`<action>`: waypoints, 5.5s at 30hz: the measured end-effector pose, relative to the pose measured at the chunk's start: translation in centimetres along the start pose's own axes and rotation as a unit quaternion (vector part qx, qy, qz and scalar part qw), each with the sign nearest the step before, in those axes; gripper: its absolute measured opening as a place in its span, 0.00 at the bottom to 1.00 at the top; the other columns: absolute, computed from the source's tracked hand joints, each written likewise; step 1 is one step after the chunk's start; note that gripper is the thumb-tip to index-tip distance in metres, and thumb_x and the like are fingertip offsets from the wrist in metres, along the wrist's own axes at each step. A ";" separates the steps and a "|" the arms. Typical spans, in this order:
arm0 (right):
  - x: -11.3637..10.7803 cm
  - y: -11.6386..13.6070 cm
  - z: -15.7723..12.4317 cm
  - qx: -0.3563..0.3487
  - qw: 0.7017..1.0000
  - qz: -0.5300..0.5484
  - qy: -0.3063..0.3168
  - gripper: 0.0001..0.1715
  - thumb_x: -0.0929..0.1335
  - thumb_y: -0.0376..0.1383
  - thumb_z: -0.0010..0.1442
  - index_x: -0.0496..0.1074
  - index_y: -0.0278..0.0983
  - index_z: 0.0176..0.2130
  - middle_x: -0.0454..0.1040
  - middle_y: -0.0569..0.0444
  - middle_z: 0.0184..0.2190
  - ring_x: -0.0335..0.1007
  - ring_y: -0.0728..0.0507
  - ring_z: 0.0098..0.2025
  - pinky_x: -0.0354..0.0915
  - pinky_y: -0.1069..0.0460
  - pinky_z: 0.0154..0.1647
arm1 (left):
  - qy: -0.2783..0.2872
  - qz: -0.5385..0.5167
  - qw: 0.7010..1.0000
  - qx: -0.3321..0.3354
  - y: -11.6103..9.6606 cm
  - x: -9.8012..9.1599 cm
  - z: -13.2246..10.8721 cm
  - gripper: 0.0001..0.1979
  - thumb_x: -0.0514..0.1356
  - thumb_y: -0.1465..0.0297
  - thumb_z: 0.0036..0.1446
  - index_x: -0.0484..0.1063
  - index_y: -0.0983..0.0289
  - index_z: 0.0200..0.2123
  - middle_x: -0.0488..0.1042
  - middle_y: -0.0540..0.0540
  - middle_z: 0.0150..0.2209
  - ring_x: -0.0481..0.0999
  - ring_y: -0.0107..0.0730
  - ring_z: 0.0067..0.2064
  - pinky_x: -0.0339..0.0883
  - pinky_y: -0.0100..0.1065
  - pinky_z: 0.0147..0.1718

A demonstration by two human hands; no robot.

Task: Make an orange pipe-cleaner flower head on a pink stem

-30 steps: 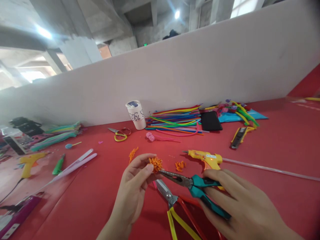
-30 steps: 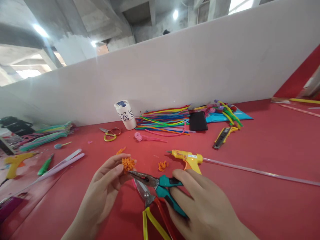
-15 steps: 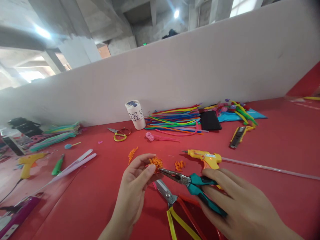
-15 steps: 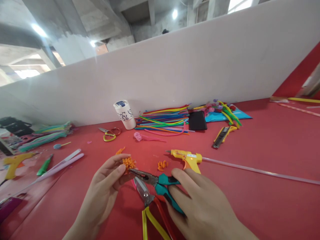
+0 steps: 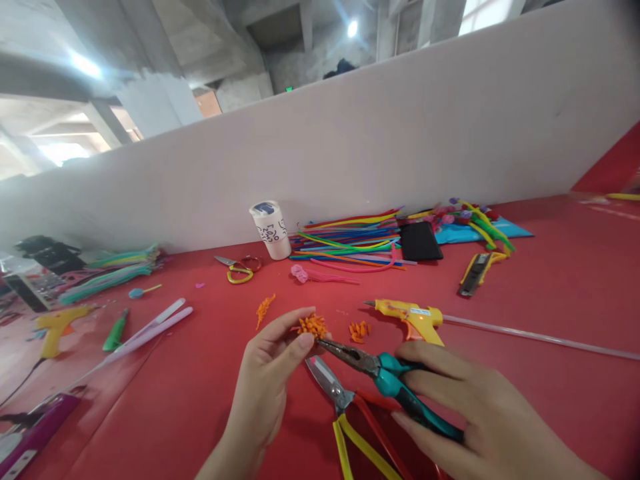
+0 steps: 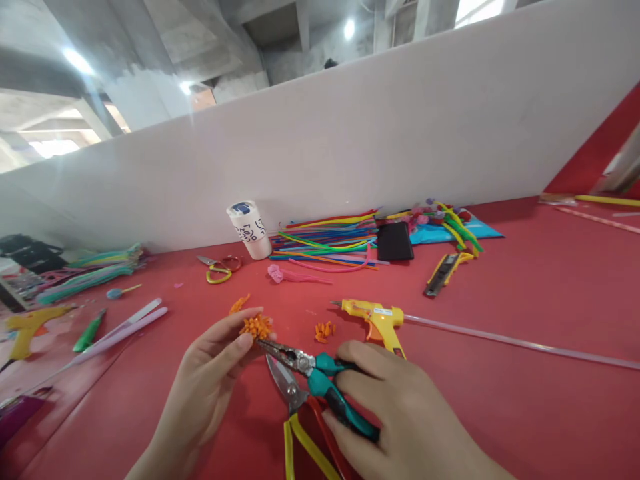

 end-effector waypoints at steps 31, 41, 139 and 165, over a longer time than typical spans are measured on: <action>-0.8 0.6 -0.1 -0.044 0.993 -0.074 -0.080 0.10 0.64 0.32 0.53 0.76 0.38 0.31 0.73 0.48 0.31 0.70 0.45 0.29 0.70 0.52 0.27 | 0.040 -0.083 0.995 -0.035 0.1 0.2 0.1 0.08 0.64 0.74 0.48 0.77 0.64 0.35 0.79 0.55 0.34 0.79 0.35 0.39 0.72 0.30 0.39; -0.9 0.9 0.1 -0.048 0.993 -0.068 -0.083 0.11 0.62 0.32 0.56 0.75 0.39 0.31 0.74 0.50 0.29 0.70 0.46 0.27 0.68 0.54 0.25 | 0.031 -0.076 0.996 -0.031 0.2 0.0 0.1 0.09 0.65 0.73 0.46 0.78 0.64 0.35 0.80 0.55 0.33 0.79 0.35 0.36 0.73 0.32 0.38; -1.1 0.1 -1.4 -0.172 0.943 -0.270 -0.093 0.13 0.61 0.30 0.62 0.73 0.36 0.30 0.75 0.50 0.32 0.70 0.43 0.35 0.66 0.47 0.38 | 0.031 -0.071 0.997 -0.001 1.5 0.7 -1.2 0.09 0.69 0.70 0.42 0.79 0.62 0.31 0.79 0.52 0.29 0.76 0.28 0.29 0.70 0.26 0.32; -1.9 -0.8 -1.2 -0.129 0.965 -0.190 -0.128 0.03 0.67 0.31 0.55 0.68 0.37 0.29 0.70 0.47 0.37 0.69 0.42 0.36 0.66 0.48 0.37 | 0.060 -0.068 0.996 -0.006 0.5 1.2 -1.2 0.10 0.65 0.70 0.48 0.77 0.64 0.36 0.79 0.54 0.29 0.78 0.32 0.29 0.71 0.28 0.27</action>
Point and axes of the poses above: each hand's wrist, its own z-axis towards the middle knuckle, its own x-axis out of the palm, y = z × x, the point moved 4 cm from there along z, towards the middle knuckle
